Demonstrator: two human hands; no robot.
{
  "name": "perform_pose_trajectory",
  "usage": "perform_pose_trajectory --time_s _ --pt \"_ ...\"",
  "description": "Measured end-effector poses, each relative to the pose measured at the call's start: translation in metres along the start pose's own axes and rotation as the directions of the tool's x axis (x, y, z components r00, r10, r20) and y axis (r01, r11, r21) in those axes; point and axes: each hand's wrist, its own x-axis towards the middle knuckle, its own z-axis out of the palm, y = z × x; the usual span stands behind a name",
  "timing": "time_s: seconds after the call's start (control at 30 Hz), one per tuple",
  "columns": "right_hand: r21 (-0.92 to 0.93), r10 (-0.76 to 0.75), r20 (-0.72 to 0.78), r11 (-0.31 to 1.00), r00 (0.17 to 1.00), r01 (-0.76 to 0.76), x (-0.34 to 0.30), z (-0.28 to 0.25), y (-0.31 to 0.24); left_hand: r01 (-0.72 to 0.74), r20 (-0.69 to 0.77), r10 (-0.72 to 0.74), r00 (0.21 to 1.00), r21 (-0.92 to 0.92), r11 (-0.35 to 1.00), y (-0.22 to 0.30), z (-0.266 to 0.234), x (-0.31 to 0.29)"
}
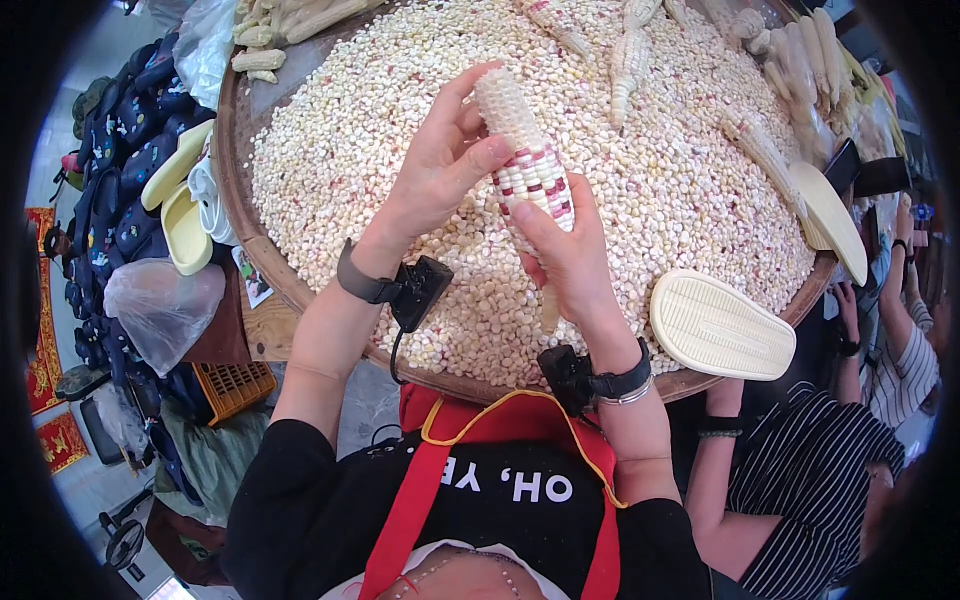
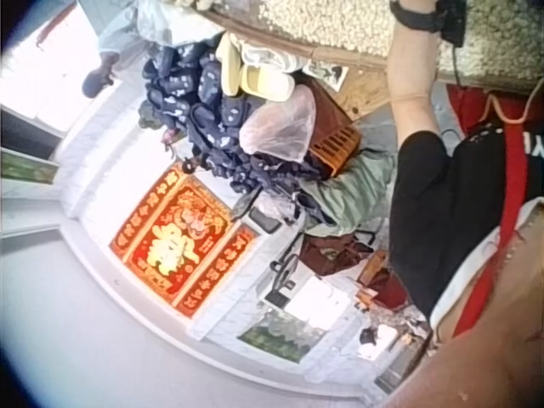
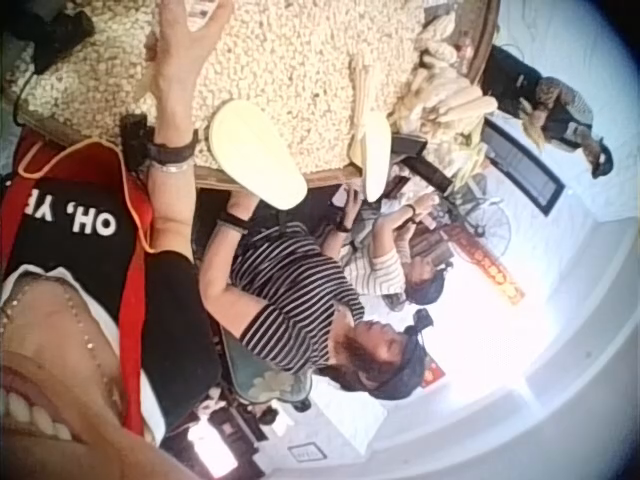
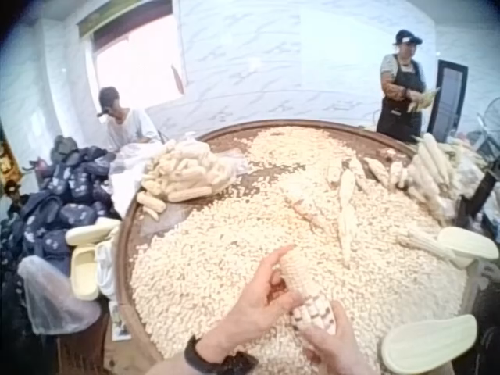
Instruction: Manually shelling corn kernels from the cob over a large circular tray.
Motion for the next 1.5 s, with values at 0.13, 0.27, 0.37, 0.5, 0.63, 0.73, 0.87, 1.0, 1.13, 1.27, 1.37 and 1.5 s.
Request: perform_pose_trajectory --time_s 0.13,0.27,0.37,0.5,0.63,0.73,0.87,1.0,1.13,1.27,1.37,1.5 --pt "-0.051 0.018 -0.024 0.999 1.000 -0.020 -0.003 0.004 0.000 0.041 -0.054 -0.038 0.998 0.072 0.997 0.002 -0.004 0.001" --pt "0.020 -0.004 -0.014 1.000 1.000 0.004 -0.003 0.005 0.003 0.033 -0.026 -0.030 0.999 0.124 0.992 0.003 -0.009 0.000" --pt "0.064 -0.048 -0.010 0.997 0.999 0.049 0.000 0.003 0.002 0.035 0.009 -0.036 0.999 0.073 0.997 0.007 -0.006 0.001" --pt "0.077 -0.050 0.086 0.996 0.995 0.043 0.001 -0.004 0.004 -0.045 -0.018 0.045 0.999 -0.012 0.999 0.007 0.005 -0.001" --pt "0.038 -0.014 0.069 0.999 0.998 0.011 0.001 -0.003 0.007 -0.041 -0.025 0.046 0.999 0.172 0.984 0.004 -0.002 -0.001" --pt "0.005 -0.015 0.029 1.000 0.999 0.015 -0.001 0.001 0.006 0.017 -0.030 -0.009 1.000 0.292 0.956 0.009 -0.003 -0.002" --pt "0.155 -0.012 0.091 0.988 0.996 -0.003 0.000 0.001 0.008 0.016 -0.039 -0.010 0.999 0.169 0.986 0.003 -0.014 -0.001" --pt "0.278 0.020 0.122 0.959 0.992 -0.053 0.002 -0.006 0.011 0.046 0.111 -0.045 0.993 -0.007 0.999 0.008 -0.003 -0.002" --pt "0.179 0.004 0.120 0.983 0.993 -0.026 0.003 -0.011 0.011 0.055 0.093 -0.046 0.995 -0.087 0.995 0.003 0.002 -0.002" --pt "0.093 0.024 0.084 0.995 0.996 -0.031 0.002 -0.008 0.009 0.050 0.086 -0.048 0.995 -0.012 0.999 0.003 0.001 0.000" --pt "0.125 0.022 0.117 0.991 0.993 -0.037 0.002 -0.005 0.012 0.087 -0.006 -0.087 0.996 0.050 0.995 0.005 0.000 0.000" --pt "0.106 0.025 0.127 0.994 0.992 -0.039 0.000 -0.003 0.011 0.131 -0.089 -0.148 0.985 -0.176 0.976 0.003 -0.005 0.001"
